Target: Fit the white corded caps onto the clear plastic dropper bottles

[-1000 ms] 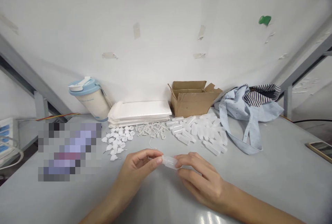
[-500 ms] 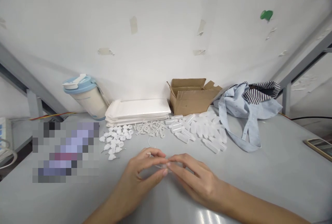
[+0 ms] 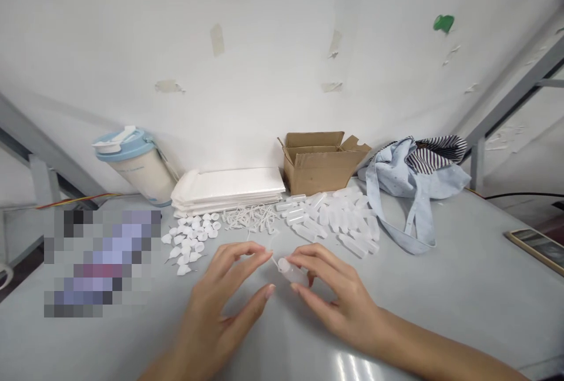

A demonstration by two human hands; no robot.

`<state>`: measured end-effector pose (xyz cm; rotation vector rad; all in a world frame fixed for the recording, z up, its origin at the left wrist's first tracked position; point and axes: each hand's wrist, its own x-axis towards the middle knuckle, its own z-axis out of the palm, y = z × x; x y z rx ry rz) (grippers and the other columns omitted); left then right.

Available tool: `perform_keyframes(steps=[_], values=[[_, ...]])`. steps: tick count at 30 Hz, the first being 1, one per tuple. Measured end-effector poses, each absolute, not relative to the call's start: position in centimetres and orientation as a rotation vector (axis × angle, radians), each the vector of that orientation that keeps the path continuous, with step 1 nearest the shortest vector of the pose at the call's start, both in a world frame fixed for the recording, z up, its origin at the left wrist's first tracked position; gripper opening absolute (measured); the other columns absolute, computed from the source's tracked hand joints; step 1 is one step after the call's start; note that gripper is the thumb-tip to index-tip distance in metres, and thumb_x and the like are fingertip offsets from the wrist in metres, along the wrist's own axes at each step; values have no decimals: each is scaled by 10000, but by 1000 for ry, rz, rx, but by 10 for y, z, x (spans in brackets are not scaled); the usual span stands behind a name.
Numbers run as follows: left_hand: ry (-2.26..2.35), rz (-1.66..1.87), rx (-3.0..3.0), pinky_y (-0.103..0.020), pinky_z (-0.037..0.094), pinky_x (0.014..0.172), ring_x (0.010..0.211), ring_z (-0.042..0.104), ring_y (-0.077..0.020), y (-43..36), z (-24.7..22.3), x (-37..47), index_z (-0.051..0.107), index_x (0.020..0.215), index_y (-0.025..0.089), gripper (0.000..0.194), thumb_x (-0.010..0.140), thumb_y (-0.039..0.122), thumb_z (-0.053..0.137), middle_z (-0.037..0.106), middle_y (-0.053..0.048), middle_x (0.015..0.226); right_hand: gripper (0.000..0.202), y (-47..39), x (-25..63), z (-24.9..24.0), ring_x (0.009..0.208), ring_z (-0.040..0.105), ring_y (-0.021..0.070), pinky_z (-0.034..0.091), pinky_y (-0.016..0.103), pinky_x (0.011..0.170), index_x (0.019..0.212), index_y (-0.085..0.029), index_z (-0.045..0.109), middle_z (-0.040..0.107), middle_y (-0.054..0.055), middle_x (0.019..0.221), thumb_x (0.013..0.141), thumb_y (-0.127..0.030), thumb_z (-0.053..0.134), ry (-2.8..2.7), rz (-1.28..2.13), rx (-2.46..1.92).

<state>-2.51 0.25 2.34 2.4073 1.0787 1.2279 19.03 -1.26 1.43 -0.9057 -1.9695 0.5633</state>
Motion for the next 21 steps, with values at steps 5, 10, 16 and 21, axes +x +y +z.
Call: perform_keyframes(steps=[5, 10, 16, 21], values=[[995, 1338, 2668, -350, 501, 795, 926, 563, -217, 1, 21, -19, 553, 1188, 226, 349, 855, 126, 579, 592, -72, 985, 245, -13, 186, 17, 918, 616, 177, 570, 258, 665, 1089, -216, 609, 613, 70, 1009, 844, -213, 604, -1698, 970, -1075], [1055, 1253, 2751, -391, 512, 835, 1011, 549, -259, -2, 10, -11, 475, 1262, 113, 471, 858, 300, 630, 579, -144, 1075, 260, -17, 179, 12, 934, 596, 166, 555, 235, 663, 1086, -215, 591, 611, 65, 1026, 827, -194, 605, -1585, 1073, -1054], [969, 1281, 3111, -373, 509, 838, 1030, 585, -272, -6, 17, -7, 550, 1154, 58, 361, 843, 210, 652, 662, -152, 1044, 266, -22, 172, 5, 937, 584, 164, 557, 225, 654, 1077, -228, 567, 602, 51, 992, 822, -154, 570, -1584, 1089, -1055], [1029, 1291, 3084, -377, 522, 825, 1008, 596, -269, -6, 14, -3, 552, 1125, 56, 286, 854, 142, 582, 672, -156, 1036, 317, -24, 171, 0, 955, 594, 178, 575, 277, 709, 1155, -214, 508, 589, 70, 997, 842, -192, 552, -1553, 1111, -1063]])
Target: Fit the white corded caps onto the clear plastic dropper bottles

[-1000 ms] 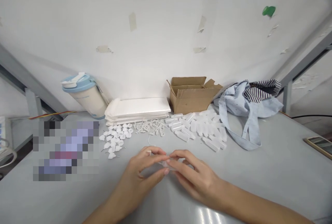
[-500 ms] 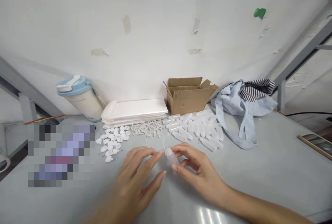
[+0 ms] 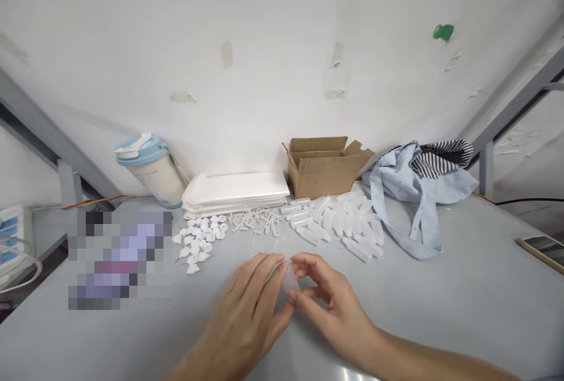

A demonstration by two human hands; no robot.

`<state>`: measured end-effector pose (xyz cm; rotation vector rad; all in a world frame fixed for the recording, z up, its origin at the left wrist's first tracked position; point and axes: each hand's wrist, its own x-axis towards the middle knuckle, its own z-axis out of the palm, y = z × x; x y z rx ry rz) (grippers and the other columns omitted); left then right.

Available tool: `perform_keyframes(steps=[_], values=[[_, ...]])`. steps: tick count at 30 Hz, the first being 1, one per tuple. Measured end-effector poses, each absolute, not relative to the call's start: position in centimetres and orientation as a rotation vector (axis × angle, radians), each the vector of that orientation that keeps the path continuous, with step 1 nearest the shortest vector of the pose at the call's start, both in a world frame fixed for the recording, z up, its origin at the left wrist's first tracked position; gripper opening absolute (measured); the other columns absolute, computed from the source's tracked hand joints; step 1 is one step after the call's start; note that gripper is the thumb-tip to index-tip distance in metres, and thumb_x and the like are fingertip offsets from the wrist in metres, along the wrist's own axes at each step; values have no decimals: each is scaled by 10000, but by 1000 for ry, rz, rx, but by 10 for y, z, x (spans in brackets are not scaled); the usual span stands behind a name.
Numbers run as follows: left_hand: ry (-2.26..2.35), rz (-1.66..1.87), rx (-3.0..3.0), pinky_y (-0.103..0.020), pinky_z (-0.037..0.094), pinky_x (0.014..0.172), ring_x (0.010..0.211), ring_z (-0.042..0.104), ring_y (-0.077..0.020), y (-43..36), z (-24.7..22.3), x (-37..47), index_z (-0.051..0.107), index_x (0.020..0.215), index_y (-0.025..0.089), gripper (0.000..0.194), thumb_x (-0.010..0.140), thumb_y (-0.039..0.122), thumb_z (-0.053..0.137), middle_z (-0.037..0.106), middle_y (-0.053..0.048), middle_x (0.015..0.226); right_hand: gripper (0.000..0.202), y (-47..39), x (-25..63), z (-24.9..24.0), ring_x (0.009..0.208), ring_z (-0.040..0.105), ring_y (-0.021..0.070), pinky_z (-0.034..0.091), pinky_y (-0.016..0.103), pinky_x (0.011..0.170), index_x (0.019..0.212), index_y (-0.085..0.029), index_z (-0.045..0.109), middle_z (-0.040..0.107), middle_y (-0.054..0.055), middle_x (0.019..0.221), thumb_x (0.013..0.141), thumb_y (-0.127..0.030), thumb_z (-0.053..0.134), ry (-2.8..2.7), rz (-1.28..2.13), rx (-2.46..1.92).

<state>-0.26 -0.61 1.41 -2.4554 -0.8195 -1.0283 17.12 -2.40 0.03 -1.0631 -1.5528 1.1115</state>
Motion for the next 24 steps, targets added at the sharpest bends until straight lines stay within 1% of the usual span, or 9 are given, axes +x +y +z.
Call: perform_keyframes(steps=[4, 6, 8, 11, 14, 16, 18, 20, 24], values=[[-928, -1120, -2554, -386, 494, 889, 1057, 564, -257, -6, 8, -9, 523, 1175, 84, 331, 848, 112, 567, 645, -148, 1089, 305, -26, 174, 2, 988, 595, 185, 578, 307, 745, 1173, -218, 485, 587, 87, 1058, 874, -232, 539, -1589, 1176, -1063], [-1021, -1100, -2630, -391, 470, 936, 1099, 541, -251, -8, 9, -22, 515, 1208, 124, 352, 860, 149, 564, 625, -132, 1140, 311, -26, 176, 4, 999, 600, 184, 573, 324, 773, 1192, -232, 467, 591, 86, 1091, 888, -246, 528, -1628, 1171, -1058], [-1137, -1005, -2693, -392, 462, 959, 1128, 525, -250, -11, 10, -41, 510, 1235, 184, 382, 861, 222, 579, 611, -100, 1185, 307, -25, 178, 5, 1004, 605, 187, 575, 316, 745, 1197, -242, 460, 596, 86, 1111, 896, -258, 520, -1658, 1147, -1081], [-1328, -878, -2708, -374, 479, 959, 1148, 522, -247, -17, 10, -75, 515, 1238, 266, 416, 836, 298, 616, 620, -44, 1193, 272, -22, 181, 6, 1004, 609, 194, 570, 279, 646, 1169, -238, 474, 604, 91, 1113, 900, -262, 507, -1685, 1123, -1127], [-1408, -769, -2756, -326, 504, 942, 1142, 542, -225, -22, 6, -104, 515, 1241, 312, 464, 800, 318, 659, 634, -1, 1193, 236, -20, 183, 6, 1000, 611, 193, 568, 288, 661, 1132, -227, 492, 609, 89, 1104, 897, -248, 500, -1708, 1104, -1127], [-1516, -765, -2754, -332, 499, 956, 1174, 525, -229, -24, 0, -117, 525, 1234, 326, 457, 796, 318, 656, 630, 11, 1212, 229, -20, 182, 5, 986, 616, 192, 568, 293, 663, 1122, -226, 497, 611, 85, 1096, 894, -246, 497, -1728, 1095, -1128], [-1591, -754, -2768, -347, 489, 975, 1203, 505, -235, -23, -6, -125, 535, 1232, 328, 445, 801, 309, 645, 620, 13, 1237, 227, -20, 180, 5, 961, 625, 194, 565, 285, 629, 1117, -225, 501, 617, 83, 1075, 892, -251, 495, -1750, 1083, -1147], [-1599, -716, -2813, -357, 485, 984, 1217, 494, -239, -20, -9, -131, 536, 1243, 321, 449, 806, 302, 639, 608, 4, 1262, 222, -20, 179, 5, 950, 629, 196, 560, 276, 600, 1109, -222, 503, 623, 84, 1055, 891, -259, 492, -1768, 1058, -1156], [-1627, -646, -2863, -414, 465, 1006, 1253, 462, -255, -13, -9, -136, 514, 1277, 314, 452, 835, 290, 610, 580, -16, 1305, 219, -15, 180, 6, 963, 626, 200, 568, 288, 609, 1105, -218, 503, 629, 88, 1048, 898, -280, 472, -1781, 1014, -1155]])
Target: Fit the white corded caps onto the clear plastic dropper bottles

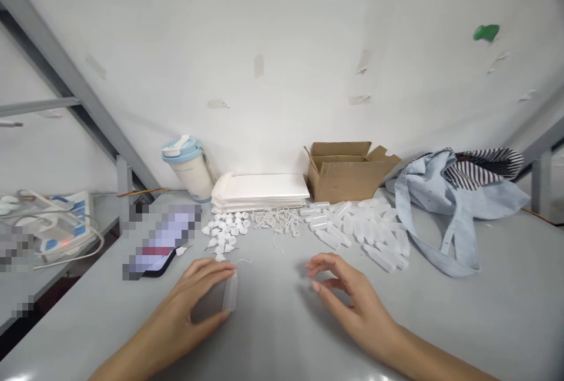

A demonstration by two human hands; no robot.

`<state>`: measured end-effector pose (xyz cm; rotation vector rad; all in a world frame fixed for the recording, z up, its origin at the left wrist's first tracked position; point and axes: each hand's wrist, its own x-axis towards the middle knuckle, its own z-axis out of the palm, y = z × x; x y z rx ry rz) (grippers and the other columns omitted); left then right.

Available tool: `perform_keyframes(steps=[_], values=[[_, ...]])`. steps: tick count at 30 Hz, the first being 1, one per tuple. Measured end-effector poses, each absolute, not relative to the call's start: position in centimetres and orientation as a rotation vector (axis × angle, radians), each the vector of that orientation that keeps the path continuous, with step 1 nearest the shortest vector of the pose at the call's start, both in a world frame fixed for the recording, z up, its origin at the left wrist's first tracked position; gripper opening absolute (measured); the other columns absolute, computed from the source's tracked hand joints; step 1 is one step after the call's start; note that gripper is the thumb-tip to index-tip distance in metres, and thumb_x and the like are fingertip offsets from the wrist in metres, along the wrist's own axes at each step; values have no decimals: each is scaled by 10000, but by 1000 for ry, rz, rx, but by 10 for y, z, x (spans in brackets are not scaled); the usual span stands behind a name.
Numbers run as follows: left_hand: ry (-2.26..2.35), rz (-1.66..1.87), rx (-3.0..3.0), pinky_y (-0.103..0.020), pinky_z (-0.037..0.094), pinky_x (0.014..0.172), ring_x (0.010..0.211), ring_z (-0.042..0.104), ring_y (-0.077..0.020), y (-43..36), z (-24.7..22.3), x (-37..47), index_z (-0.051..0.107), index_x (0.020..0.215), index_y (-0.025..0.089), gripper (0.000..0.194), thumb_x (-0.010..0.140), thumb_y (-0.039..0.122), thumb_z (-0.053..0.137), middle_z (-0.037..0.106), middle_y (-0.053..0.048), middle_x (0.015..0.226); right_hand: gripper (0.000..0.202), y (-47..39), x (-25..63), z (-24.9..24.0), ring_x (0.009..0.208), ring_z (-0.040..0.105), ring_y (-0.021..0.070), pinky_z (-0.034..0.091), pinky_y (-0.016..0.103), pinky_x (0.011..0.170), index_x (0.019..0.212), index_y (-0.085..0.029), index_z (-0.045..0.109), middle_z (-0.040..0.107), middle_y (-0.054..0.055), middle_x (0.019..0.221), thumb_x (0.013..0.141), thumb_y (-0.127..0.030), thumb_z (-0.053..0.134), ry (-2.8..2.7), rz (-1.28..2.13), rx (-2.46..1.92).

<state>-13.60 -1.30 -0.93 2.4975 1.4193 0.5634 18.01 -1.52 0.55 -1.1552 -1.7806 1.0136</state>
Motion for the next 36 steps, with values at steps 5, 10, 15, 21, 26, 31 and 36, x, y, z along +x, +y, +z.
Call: perform_keyframes(steps=[5, 10, 15, 21, 26, 31, 36], values=[[1408, 506, 2447, -454, 423, 1045, 1299, 418, -254, -11, -9, -133, 496, 1288, 310, 444, 854, 252, 573, 545, -22, 1348, 218, -8, 184, 5, 969, 623, 197, 583, 304, 652, 1099, -217, 513, 632, 86, 1043, 902, -299, 467, -1797, 956, -1189], [1425, 540, 2454, -451, 431, 1040, 1322, 403, -260, -14, -11, -137, 433, 1339, 329, 500, 858, 267, 557, 494, -20, 1402, 210, -6, 186, 6, 961, 630, 189, 581, 277, 620, 1093, -219, 522, 632, 84, 1054, 907, -296, 463, -1820, 906, -1212], [1502, 611, 2448, -457, 435, 1031, 1298, 438, -274, -19, 0, -148, 419, 1344, 357, 512, 853, 363, 567, 476, -13, 1413, 208, -6, 186, 10, 937, 645, 186, 584, 259, 594, 1092, -208, 528, 644, 85, 1028, 905, -277, 468, -1835, 865, -1227], [1553, 672, 2408, -457, 414, 1041, 1273, 459, -266, -12, 14, -141, 483, 1282, 336, 407, 881, 390, 528, 506, -21, 1373, 297, 4, 196, 3, 963, 639, 194, 595, 347, 748, 1208, -204, 494, 617, 109, 1111, 918, -206, 432, -2019, 574, -1111], [1433, 749, 2504, -392, 483, 936, 1156, 531, -255, 15, 35, -98, 594, 1121, 233, 265, 911, 348, 480, 605, -73, 1209, 361, 20, 207, -6, 1132, 566, 261, 526, 472, 916, 1275, -185, 460, 556, 155, 1225, 916, -160, 428, -2206, 211, -1139], [1257, 496, 2738, -390, 480, 859, 1021, 546, -245, 39, 45, -47, 606, 1058, 168, 241, 915, 170, 411, 628, -93, 1054, 358, 33, 214, -15, 1164, 537, 285, 504, 507, 935, 1250, -181, 498, 562, 160, 1234, 902, -131, 430, -2293, 66, -1123], [1400, 220, 2858, -407, 480, 749, 880, 565, -276, 56, 33, -26, 638, 829, 143, 259, 850, 24, 408, 622, -118, 885, 303, 37, 220, -20, 1161, 543, 303, 507, 518, 921, 1181, -192, 569, 563, 154, 1257, 904, -153, 450, -2321, 22, -1163]])
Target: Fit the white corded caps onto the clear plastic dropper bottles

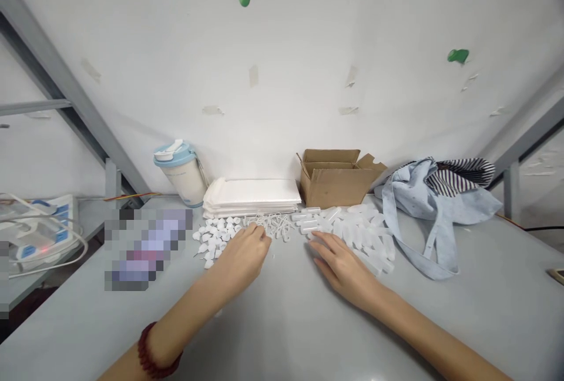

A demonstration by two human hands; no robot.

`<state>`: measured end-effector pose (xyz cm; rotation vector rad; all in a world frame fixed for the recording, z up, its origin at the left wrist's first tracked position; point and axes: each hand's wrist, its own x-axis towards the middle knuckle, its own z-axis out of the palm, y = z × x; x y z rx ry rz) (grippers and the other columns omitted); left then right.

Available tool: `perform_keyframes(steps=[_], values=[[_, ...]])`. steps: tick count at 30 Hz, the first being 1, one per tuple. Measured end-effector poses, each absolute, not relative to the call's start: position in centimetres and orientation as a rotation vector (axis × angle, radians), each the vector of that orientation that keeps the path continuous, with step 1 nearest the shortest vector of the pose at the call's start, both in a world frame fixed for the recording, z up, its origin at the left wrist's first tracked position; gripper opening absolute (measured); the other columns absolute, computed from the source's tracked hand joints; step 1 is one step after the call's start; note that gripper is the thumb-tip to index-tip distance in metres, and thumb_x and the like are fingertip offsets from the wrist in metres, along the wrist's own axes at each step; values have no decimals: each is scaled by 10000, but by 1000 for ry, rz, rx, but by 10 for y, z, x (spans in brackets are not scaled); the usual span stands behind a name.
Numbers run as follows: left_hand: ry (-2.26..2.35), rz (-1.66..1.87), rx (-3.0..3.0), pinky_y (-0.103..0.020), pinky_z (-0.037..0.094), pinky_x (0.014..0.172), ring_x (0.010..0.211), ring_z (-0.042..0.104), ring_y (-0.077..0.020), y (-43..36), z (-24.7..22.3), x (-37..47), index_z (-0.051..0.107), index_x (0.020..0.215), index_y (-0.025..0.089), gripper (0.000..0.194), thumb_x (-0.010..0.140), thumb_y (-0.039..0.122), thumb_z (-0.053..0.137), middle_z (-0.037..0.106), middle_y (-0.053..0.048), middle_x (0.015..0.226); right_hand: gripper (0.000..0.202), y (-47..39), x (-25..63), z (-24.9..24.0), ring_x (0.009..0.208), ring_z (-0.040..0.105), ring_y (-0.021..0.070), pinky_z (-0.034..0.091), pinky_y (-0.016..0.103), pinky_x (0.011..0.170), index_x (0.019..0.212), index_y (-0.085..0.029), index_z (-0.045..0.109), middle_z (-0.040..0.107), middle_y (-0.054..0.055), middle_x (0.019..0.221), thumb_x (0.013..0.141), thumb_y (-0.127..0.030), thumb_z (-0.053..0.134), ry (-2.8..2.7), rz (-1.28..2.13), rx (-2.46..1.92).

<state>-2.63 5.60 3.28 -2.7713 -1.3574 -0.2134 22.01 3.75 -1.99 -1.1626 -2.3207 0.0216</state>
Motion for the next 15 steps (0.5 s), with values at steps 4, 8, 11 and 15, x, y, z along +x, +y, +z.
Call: perform_keyframes(steps=[4, 8, 11, 15], values=[[-1355, -195, -2743, -435, 476, 782, 993, 547, -309, 59, 28, -25, 622, 1016, 107, 383, 821, -60, 337, 590, -176, 1109, 308, 38, 221, -19, 1095, 587, 285, 536, 476, 862, 1153, -199, 587, 590, 156, 1201, 915, -122, 408, -2326, 37, -1169], [-1306, -132, -2782, -462, 458, 870, 1130, 495, -326, 56, 27, -27, 608, 1074, 102, 470, 757, -113, 336, 541, -174, 1271, 305, 36, 218, -16, 1010, 614, 267, 546, 451, 818, 1115, -170, 603, 624, 153, 1111, 917, -98, 382, -2355, 44, -1142], [-1287, -104, -2799, -477, 458, 881, 1126, 496, -331, 54, 26, -27, 600, 1094, 74, 525, 717, -143, 307, 562, -179, 1250, 323, 32, 214, -15, 990, 616, 251, 548, 435, 816, 1139, -155, 588, 636, 148, 1079, 915, -76, 369, -2374, 38, -1114], [-1283, -138, -2806, -451, 485, 849, 1072, 527, -310, 53, 25, -29, 606, 1073, 87, 553, 675, -153, 307, 604, -154, 1169, 337, 28, 210, -16, 982, 620, 242, 550, 431, 821, 1148, -169, 574, 649, 131, 1075, 902, -53, 375, -2376, 52, -1063]])
